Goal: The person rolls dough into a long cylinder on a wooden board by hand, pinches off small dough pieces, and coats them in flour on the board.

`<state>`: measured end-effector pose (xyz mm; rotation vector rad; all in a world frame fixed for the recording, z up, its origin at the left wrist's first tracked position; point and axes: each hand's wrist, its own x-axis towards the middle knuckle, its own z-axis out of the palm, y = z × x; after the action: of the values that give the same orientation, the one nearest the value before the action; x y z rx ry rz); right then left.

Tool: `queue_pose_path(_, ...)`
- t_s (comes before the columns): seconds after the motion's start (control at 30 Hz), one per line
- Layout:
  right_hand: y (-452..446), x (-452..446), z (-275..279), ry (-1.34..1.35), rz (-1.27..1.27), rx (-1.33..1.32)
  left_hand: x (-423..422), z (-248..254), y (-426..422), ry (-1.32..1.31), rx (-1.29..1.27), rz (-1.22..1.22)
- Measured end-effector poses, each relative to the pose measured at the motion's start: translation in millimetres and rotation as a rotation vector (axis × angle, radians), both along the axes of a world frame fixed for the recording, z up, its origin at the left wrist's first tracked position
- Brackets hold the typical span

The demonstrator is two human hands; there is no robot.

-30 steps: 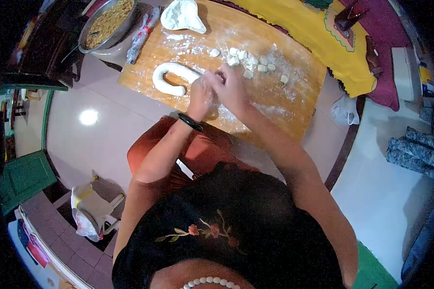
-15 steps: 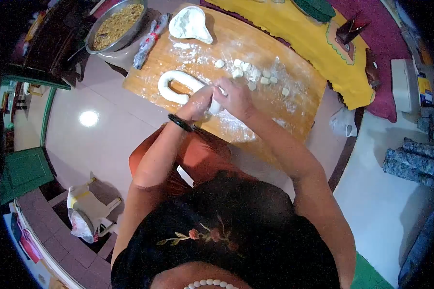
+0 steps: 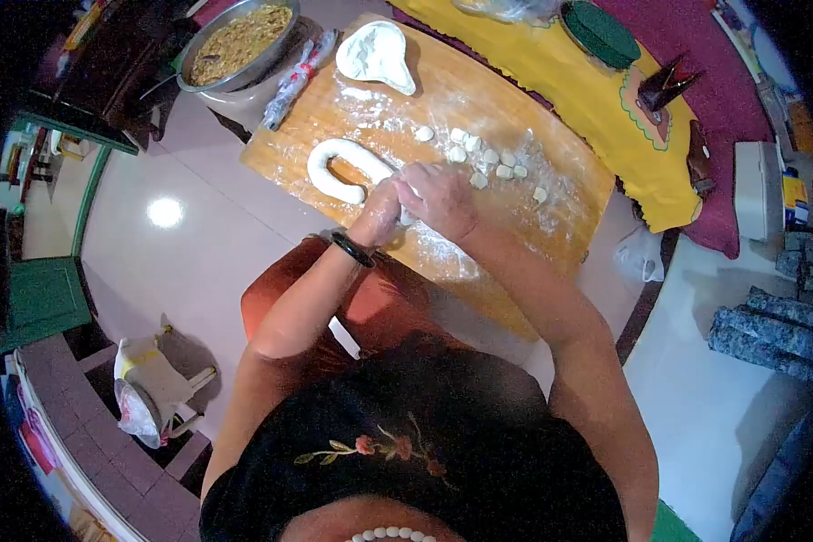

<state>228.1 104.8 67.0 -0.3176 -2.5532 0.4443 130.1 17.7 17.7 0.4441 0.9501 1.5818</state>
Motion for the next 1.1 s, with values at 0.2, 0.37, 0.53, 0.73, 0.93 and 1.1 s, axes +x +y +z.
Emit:
queue_pose_path(0.2, 2.5, -8.5, -10.3, 0.078, -0.01, -0.053, 2.8, -19.3, -6.0, 0.033, -0.029, 0.082)
queue_pose_path(0.37, 47.1, -25.3, -30.4, -0.36, -0.306, 0.018, -6.1, 35.0, -6.5, 0.914, -0.082, 0.001)
queue_pose_path(0.53, 56.6, -42.2, -45.8, 0.061, -0.218, -0.248, -25.4, 36.7, -3.8, 0.434, -0.265, 0.105)
queue_pose_path(0.73, 42.1, -34.5, -44.6, 0.18, -0.312, -0.624, -17.2, 24.8, -1.1, 0.266, -0.18, 0.078)
queue_pose_path(0.93, -2.4, -13.8, 7.4, 0.066, 0.151, -0.273, -19.6, 25.2, 2.1, 0.061, -0.057, 0.014)
queue_pose_path(1.1, -4.3, -13.4, -0.1, -0.01, 0.1, -0.041, -24.9, 41.6, -10.7, -0.11, -0.083, -0.131)
